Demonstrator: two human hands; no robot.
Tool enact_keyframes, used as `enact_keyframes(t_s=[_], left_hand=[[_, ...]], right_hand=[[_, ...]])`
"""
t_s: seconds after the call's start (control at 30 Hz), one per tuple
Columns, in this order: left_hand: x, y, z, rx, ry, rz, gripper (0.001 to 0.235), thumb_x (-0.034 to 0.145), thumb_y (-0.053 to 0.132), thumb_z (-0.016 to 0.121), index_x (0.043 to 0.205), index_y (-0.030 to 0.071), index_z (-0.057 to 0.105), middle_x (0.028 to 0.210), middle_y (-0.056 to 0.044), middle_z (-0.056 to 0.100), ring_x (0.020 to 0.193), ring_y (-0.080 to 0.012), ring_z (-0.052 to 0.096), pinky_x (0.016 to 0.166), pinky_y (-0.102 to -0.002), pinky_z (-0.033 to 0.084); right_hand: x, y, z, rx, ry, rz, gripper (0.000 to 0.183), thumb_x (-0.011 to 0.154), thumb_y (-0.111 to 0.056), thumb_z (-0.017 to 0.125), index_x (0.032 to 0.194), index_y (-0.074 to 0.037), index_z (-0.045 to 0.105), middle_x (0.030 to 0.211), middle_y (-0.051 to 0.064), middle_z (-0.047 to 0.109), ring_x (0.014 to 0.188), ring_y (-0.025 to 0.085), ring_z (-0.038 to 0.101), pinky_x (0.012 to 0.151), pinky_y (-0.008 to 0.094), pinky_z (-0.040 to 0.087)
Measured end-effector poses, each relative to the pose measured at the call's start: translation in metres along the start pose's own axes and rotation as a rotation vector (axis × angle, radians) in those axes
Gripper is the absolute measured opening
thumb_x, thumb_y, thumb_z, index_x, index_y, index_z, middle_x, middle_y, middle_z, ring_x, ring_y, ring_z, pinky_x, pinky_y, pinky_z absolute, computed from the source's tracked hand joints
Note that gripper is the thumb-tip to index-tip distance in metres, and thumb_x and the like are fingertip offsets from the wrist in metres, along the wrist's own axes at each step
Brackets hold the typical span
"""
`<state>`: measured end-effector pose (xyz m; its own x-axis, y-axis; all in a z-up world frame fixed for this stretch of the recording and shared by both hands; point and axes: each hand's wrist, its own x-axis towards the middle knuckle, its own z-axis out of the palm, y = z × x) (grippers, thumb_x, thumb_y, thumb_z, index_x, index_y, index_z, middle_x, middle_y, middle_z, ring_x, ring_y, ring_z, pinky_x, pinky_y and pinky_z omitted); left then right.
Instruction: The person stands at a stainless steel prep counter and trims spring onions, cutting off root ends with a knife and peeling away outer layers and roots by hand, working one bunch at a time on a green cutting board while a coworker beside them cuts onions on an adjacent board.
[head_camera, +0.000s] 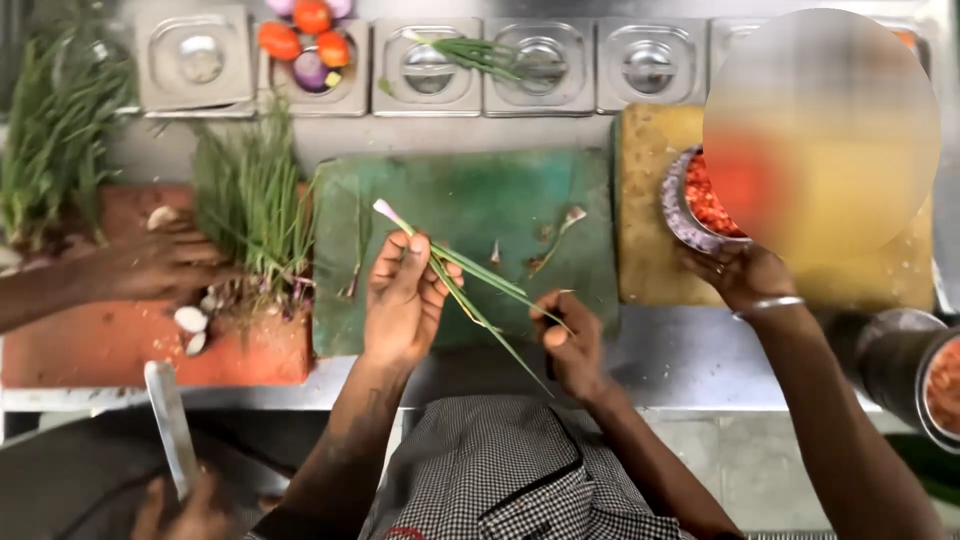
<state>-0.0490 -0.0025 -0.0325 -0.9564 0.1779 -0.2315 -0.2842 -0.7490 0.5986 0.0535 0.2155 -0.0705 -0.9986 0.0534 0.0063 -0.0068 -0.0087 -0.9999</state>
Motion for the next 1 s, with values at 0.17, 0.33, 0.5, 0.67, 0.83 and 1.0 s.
enact_keyframes(t_s=[0.17,0.33,0.5,0.67,0.83,1.0], left_hand=[[0.003,-0.014,0.000,0.013,-0.051,-0.036,0.010,0.108,0.015,0.059,0.106,0.005,0.058,0.089,-0.006,0.066,0.080,-0.0180,0.070,0.076,-0.035,0.060],[0.019,-0.010,-0.010,-0.020,-0.085,-0.010,0.007,0.107,0.012,0.059,0.108,0.005,0.058,0.092,-0.007,0.067,0.083,-0.0207,0.071,0.077,-0.036,0.060],[0.037,-0.008,-0.024,-0.110,-0.073,0.040,0.007,0.109,0.012,0.058,0.107,0.005,0.057,0.094,-0.008,0.068,0.090,-0.0242,0.074,0.083,-0.041,0.062],[0.035,-0.007,-0.003,-0.061,-0.064,-0.028,0.018,0.097,0.011,0.064,0.114,0.010,0.057,0.093,-0.001,0.067,0.087,-0.0212,0.075,0.078,-0.038,0.062],[0.034,-0.038,-0.029,0.163,-0.007,0.078,0.025,0.100,0.013,0.072,0.123,0.006,0.064,0.092,0.002,0.066,0.082,-0.0086,0.063,0.074,-0.029,0.054],[0.019,-0.031,-0.043,0.302,-0.055,0.056,0.021,0.102,0.015,0.069,0.118,0.001,0.071,0.097,0.000,0.072,0.083,-0.0080,0.063,0.075,-0.027,0.053]], right_hand=[[0.003,-0.009,0.022,0.098,0.065,0.177,0.057,0.108,-0.053,0.045,0.083,-0.004,0.058,0.067,0.000,0.051,0.058,0.009,0.042,0.052,0.028,0.034],[-0.018,0.010,-0.007,0.183,-0.082,0.122,0.058,0.109,-0.051,0.043,0.079,-0.004,0.056,0.067,0.001,0.051,0.055,0.012,0.044,0.050,0.028,0.036],[-0.027,0.010,-0.011,0.048,0.204,0.183,0.060,0.109,-0.055,0.035,0.083,-0.005,0.056,0.064,0.003,0.054,0.055,0.013,0.050,0.051,0.028,0.044],[-0.023,-0.014,0.002,-0.156,0.308,0.012,0.031,0.107,-0.032,0.059,0.092,-0.005,0.054,0.075,0.005,0.058,0.067,0.012,0.055,0.062,0.026,0.047],[-0.016,-0.039,0.016,-0.068,0.322,-0.107,0.018,0.097,-0.012,0.071,0.092,-0.006,0.055,0.080,0.003,0.059,0.063,0.010,0.056,0.056,0.026,0.051],[-0.003,-0.037,0.021,-0.222,0.290,-0.067,0.021,0.092,-0.006,0.077,0.095,-0.004,0.057,0.076,-0.001,0.055,0.060,0.004,0.051,0.052,0.022,0.044]])
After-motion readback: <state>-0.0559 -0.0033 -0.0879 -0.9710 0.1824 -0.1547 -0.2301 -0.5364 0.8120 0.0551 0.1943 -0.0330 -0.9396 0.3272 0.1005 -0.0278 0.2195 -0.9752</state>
